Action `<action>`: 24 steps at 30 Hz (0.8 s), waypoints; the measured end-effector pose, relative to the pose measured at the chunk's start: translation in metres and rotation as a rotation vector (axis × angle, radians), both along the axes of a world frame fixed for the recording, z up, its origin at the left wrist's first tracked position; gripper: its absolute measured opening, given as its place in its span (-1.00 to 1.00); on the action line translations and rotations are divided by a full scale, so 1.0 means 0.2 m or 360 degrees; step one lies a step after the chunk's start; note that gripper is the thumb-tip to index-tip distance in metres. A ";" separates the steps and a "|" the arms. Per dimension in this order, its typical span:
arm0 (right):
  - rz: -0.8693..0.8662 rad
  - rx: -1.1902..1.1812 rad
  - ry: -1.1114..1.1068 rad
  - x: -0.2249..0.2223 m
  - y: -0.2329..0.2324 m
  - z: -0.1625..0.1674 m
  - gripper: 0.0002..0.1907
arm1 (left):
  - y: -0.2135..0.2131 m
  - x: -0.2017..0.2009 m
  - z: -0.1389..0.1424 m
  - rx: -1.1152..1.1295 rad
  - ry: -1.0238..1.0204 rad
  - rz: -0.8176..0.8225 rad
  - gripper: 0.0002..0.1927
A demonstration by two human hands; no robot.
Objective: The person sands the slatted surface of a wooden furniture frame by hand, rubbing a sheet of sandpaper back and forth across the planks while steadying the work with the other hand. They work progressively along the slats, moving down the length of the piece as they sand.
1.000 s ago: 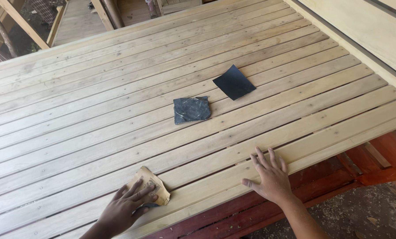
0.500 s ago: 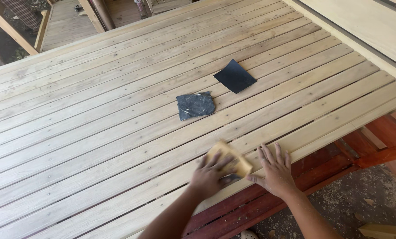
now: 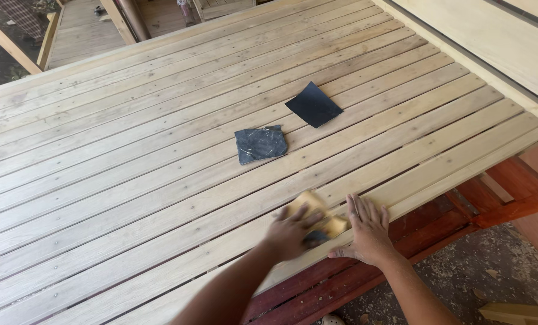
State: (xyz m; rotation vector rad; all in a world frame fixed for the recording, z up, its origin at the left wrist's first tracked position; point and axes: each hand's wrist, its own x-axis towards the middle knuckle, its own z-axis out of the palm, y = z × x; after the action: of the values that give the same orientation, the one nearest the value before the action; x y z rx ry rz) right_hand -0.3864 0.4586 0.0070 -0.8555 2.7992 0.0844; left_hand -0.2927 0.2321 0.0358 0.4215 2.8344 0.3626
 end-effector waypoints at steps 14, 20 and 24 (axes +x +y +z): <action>0.0056 -0.0065 0.0069 0.02 0.00 0.03 0.68 | -0.68 0.87 0.09 0.0234 -0.0293 0.0400 -0.22; 0.0079 -0.0036 0.0065 0.03 -0.01 0.03 0.68 | -0.69 0.77 0.02 -0.0096 -0.0356 0.0464 -0.45; 0.0074 0.0028 0.0055 0.02 -0.01 0.03 0.67 | -0.33 0.21 -0.05 -0.0044 -0.0025 0.0219 -0.54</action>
State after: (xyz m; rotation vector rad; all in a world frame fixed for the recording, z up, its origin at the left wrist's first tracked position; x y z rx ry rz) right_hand -0.3817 0.4564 0.0128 -0.9241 2.8065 0.1322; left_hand -0.2499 0.1666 0.0260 0.2173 2.8572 0.3512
